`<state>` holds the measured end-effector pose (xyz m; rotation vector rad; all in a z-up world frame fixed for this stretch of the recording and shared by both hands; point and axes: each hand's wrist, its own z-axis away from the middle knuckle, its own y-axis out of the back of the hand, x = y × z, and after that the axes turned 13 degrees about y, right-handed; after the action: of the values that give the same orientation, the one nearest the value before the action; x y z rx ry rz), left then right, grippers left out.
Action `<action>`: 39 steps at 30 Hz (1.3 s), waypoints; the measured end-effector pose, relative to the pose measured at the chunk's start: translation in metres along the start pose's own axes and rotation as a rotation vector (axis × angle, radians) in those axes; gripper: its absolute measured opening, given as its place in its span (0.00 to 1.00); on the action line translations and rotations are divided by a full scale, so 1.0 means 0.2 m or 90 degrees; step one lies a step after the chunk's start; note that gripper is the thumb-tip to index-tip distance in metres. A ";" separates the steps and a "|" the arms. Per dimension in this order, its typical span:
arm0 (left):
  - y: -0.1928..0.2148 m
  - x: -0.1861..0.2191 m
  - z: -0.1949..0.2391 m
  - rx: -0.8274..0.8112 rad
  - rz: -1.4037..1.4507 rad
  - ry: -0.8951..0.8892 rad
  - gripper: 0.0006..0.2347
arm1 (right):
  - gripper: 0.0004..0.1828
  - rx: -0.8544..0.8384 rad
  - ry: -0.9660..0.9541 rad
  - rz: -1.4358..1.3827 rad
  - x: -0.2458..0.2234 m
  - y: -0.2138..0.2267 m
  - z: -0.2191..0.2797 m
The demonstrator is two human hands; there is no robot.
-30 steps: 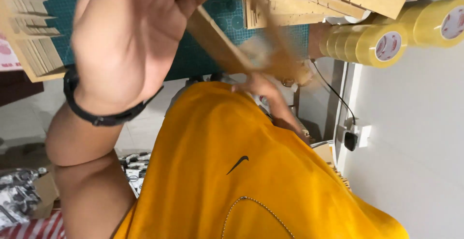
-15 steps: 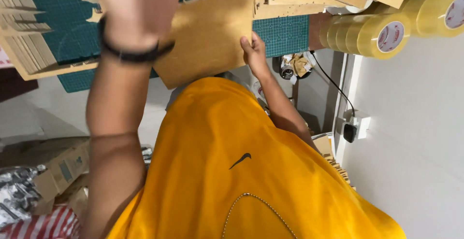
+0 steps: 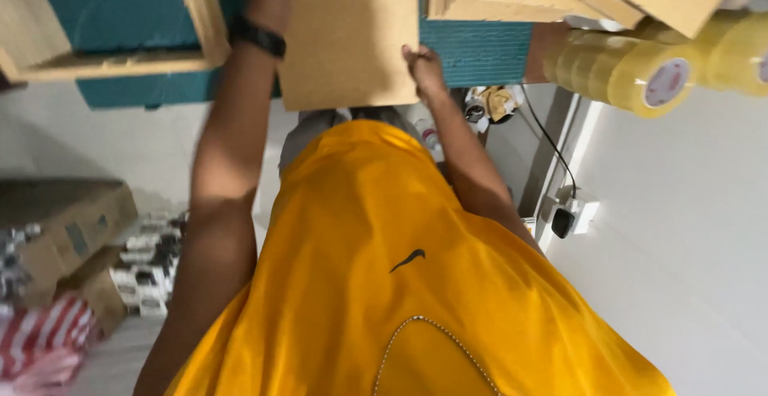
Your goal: Assembling cardboard boxes by folding flat sheets and interlocking tabs.
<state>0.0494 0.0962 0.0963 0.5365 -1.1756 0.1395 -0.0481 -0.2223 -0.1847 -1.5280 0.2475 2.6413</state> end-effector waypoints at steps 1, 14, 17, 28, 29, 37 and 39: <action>-0.02 -0.34 0.11 0.014 -0.058 -0.022 0.14 | 0.18 -0.012 -0.010 0.003 -0.19 -0.04 0.10; 0.28 -1.07 0.48 -0.097 -0.126 0.227 0.05 | 0.52 -0.071 -0.193 0.049 -0.66 -0.14 0.27; 0.32 -1.06 0.42 -0.127 -0.115 0.268 0.08 | 0.43 -0.079 -0.161 0.168 -0.72 -0.17 0.31; 0.28 -1.15 0.26 -0.212 -0.292 0.210 0.16 | 0.04 -0.284 0.285 0.331 -0.65 -0.57 0.42; 0.26 -1.17 0.25 -0.190 -0.326 0.203 0.14 | 0.08 -0.429 0.198 0.385 -0.67 -0.67 0.42; 0.19 -0.96 0.26 -0.195 -0.452 0.320 0.14 | 0.29 -0.473 -0.107 0.719 -1.27 -1.02 0.56; 0.20 -0.89 0.28 -0.197 -0.500 0.312 0.10 | 0.24 -0.480 -0.178 0.715 -1.32 -1.04 0.55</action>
<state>-0.0822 0.1350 -0.0372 0.6091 -0.4376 -0.5506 0.0214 0.0058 0.0774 -1.3150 0.0848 4.1719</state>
